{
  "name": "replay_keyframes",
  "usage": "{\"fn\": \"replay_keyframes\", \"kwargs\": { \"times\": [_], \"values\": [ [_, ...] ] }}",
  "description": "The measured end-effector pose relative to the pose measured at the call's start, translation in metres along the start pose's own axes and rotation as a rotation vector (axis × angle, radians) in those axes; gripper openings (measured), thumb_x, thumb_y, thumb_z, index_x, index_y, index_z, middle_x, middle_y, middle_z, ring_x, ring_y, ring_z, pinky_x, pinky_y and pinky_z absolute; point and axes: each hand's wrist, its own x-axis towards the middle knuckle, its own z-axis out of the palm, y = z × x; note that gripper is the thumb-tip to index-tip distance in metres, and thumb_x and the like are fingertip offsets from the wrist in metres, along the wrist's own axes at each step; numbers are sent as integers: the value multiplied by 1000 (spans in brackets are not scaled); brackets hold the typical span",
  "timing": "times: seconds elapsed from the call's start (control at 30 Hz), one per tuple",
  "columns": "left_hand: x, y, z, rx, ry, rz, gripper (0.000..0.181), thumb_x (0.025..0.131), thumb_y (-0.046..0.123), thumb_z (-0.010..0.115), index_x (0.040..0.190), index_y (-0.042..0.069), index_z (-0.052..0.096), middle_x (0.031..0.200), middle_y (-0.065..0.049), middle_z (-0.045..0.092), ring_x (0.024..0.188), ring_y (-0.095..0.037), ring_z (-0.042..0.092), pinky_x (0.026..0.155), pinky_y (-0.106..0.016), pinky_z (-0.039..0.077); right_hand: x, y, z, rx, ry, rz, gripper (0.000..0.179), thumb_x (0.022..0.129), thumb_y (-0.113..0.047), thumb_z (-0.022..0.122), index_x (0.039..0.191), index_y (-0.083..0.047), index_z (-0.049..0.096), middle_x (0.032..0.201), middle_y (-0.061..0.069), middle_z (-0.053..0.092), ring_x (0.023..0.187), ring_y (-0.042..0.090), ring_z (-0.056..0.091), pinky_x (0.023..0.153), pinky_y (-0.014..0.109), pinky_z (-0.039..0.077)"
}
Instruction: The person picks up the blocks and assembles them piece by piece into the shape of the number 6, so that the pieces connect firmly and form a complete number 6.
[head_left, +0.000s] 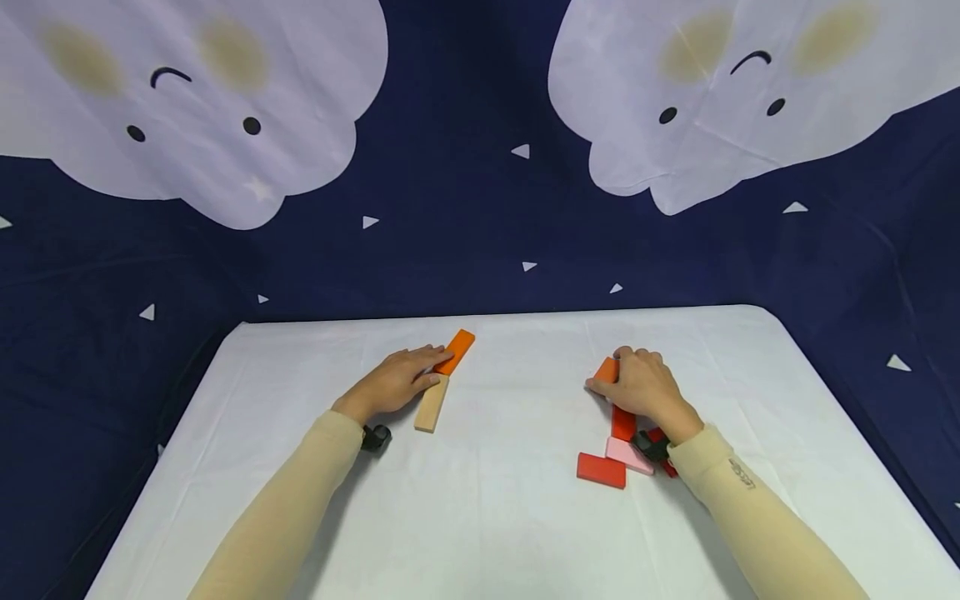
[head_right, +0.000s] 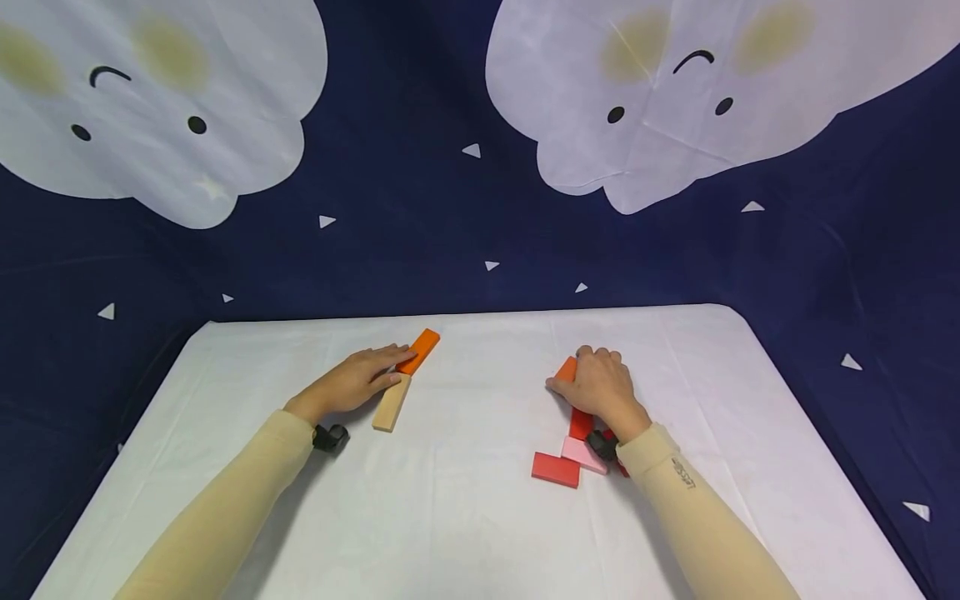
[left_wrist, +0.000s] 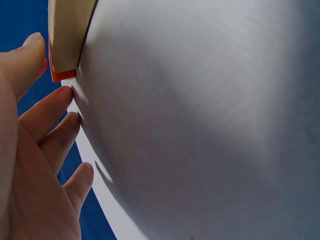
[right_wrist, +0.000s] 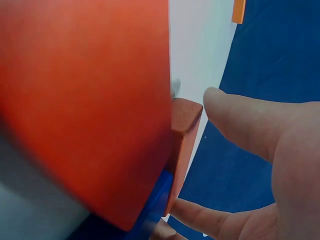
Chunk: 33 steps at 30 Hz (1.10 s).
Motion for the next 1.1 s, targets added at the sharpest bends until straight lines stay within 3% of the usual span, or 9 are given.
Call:
{"fn": "replay_keyframes", "kwargs": {
  "times": [0.37, 0.6, 0.9, 1.1],
  "values": [
    [0, -1, 1, 19, -10, -8, 50, 107, 32, 49, 154, 16, 43, 160, -8, 36, 149, -28, 29, 121, -53, 20, 1, -4, -2, -17, -15, -1, 65, 86, -42, 75, 117, 12, 57, 86, 19, 57, 82, 36, 52, 64, 38, 44],
    [1, -2, 2, 6, 0, -5, 50, 107, 33, 49, 154, 17, 44, 159, -7, 38, 149, -28, 30, 121, -53, 21, 1, -7, -2, 25, 13, -26, 67, 84, -40, 77, 122, 12, 59, 89, 19, 62, 78, 32, 55, 63, 35, 45],
    [1, -4, 1, -8, -3, -2, 49, 107, 32, 50, 154, 18, 44, 159, -7, 37, 149, -28, 29, 121, -54, 20, -9, -25, 1, 71, 109, -149, 63, 82, -39, 79, 122, 7, 63, 84, 9, 63, 94, 40, 57, 85, 51, 47],
    [-1, -2, 0, -3, -5, 6, 50, 107, 30, 51, 154, 16, 43, 159, -9, 37, 149, -31, 29, 121, -55, 20, -16, -38, 4, 110, 138, -201, 64, 80, -41, 82, 123, 3, 65, 87, 9, 64, 99, 39, 57, 89, 50, 48]
  ]
}}
